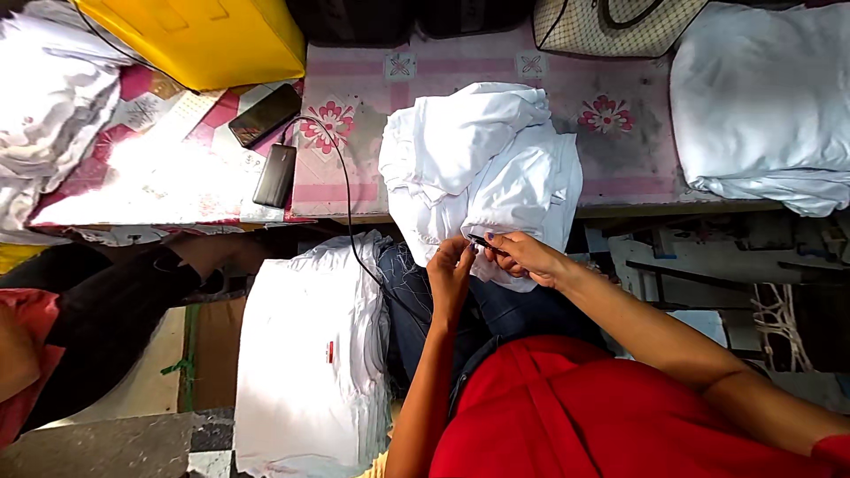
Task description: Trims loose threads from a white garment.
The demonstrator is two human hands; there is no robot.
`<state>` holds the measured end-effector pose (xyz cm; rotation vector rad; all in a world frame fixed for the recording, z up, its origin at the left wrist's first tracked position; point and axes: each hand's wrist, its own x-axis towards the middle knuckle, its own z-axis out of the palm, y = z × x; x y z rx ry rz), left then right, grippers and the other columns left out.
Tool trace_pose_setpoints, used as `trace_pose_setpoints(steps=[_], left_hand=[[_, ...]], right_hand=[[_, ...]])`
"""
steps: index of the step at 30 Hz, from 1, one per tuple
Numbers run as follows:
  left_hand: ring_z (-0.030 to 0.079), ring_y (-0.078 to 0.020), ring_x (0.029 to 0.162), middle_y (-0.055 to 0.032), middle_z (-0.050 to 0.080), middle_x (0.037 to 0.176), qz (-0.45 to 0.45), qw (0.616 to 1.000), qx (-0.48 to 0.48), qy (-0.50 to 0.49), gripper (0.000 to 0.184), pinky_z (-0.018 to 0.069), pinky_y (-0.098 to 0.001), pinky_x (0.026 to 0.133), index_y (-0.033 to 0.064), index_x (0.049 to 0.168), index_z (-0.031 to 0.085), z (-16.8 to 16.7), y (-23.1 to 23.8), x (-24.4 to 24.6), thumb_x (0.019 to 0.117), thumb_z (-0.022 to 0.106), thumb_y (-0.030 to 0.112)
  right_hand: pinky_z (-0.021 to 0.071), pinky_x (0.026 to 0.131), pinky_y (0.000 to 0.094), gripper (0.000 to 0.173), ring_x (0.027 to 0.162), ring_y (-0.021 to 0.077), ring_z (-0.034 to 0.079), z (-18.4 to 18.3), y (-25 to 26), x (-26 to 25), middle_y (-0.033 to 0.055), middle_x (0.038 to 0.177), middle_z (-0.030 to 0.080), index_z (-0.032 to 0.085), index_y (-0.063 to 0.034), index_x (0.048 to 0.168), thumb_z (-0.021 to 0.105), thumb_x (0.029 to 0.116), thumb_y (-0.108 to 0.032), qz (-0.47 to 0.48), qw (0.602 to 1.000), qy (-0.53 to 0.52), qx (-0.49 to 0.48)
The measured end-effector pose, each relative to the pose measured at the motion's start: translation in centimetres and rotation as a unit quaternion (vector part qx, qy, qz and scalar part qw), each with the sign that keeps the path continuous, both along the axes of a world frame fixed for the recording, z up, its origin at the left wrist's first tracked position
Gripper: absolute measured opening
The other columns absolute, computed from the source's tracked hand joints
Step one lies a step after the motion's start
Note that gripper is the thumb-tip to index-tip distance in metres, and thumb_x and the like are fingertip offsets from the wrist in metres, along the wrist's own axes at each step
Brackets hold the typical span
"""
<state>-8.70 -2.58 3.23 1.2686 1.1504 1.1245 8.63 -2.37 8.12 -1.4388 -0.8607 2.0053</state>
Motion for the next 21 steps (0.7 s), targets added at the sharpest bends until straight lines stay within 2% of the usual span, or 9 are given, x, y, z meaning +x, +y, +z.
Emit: trace_pose_setpoints(steps=[9, 16, 18, 21], left_hand=[[0.072, -0.0091, 0.078, -0.0056, 0.073, 0.083, -0.012, 1.000, -0.017, -0.018, 0.012, 0.0608, -0.0273, 0.078, -0.0070, 0.103, 0.065, -0.1, -0.1, -0.1, 0.0981, 0.057, 0.000], [0.072, -0.0091, 0.078, -0.0076, 0.073, 0.086, -0.036, 0.999, -0.013, -0.006, 0.014, 0.0608, -0.0274, 0.078, -0.0087, 0.106, 0.065, -0.5, -0.2, -0.3, 0.0965, 0.057, -0.001], [0.071, -0.0098, 0.077, -0.0102, 0.072, 0.090, -0.067, 0.996, -0.021, 0.053, 0.015, 0.0604, -0.0274, 0.076, -0.0082, 0.104, 0.068, 0.1, -0.2, -1.2, 0.0961, 0.060, 0.002], [0.069, -0.0130, 0.082, -0.0151, 0.070, 0.101, -0.118, 0.975, -0.014, 0.188, 0.015, 0.0592, -0.0273, 0.077, -0.0047, 0.101, 0.072, 1.7, 0.0, -3.1, 0.0952, 0.063, 0.006]], right_hand=[[0.0241, 0.042, 0.0144, 0.037, 0.043, -0.0019, 0.028, -0.1, -0.1, 0.2, -0.0118, 0.056, 0.034, 0.057, -0.0120, 0.090, 0.037, 0.1130, -0.031, 0.011, 1.000, 0.000, 0.005], [0.0248, 0.043, 0.0145, 0.034, 0.044, -0.0018, 0.029, -0.3, -0.2, 0.0, -0.0112, 0.056, 0.035, 0.058, -0.0110, 0.089, 0.041, 0.1123, -0.029, 0.001, 1.000, -0.013, 0.001], [0.0245, 0.043, 0.0145, 0.035, 0.043, -0.0016, 0.028, 0.0, -0.3, 0.2, -0.0115, 0.056, 0.034, 0.057, -0.0113, 0.089, 0.040, 0.1126, -0.030, 0.003, 1.000, -0.010, -0.004], [0.0237, 0.042, 0.0150, 0.037, 0.043, -0.0017, 0.027, 0.3, -0.7, 1.2, -0.0118, 0.055, 0.033, 0.057, -0.0115, 0.090, 0.037, 0.1129, -0.032, 0.025, 1.000, -0.015, -0.002]])
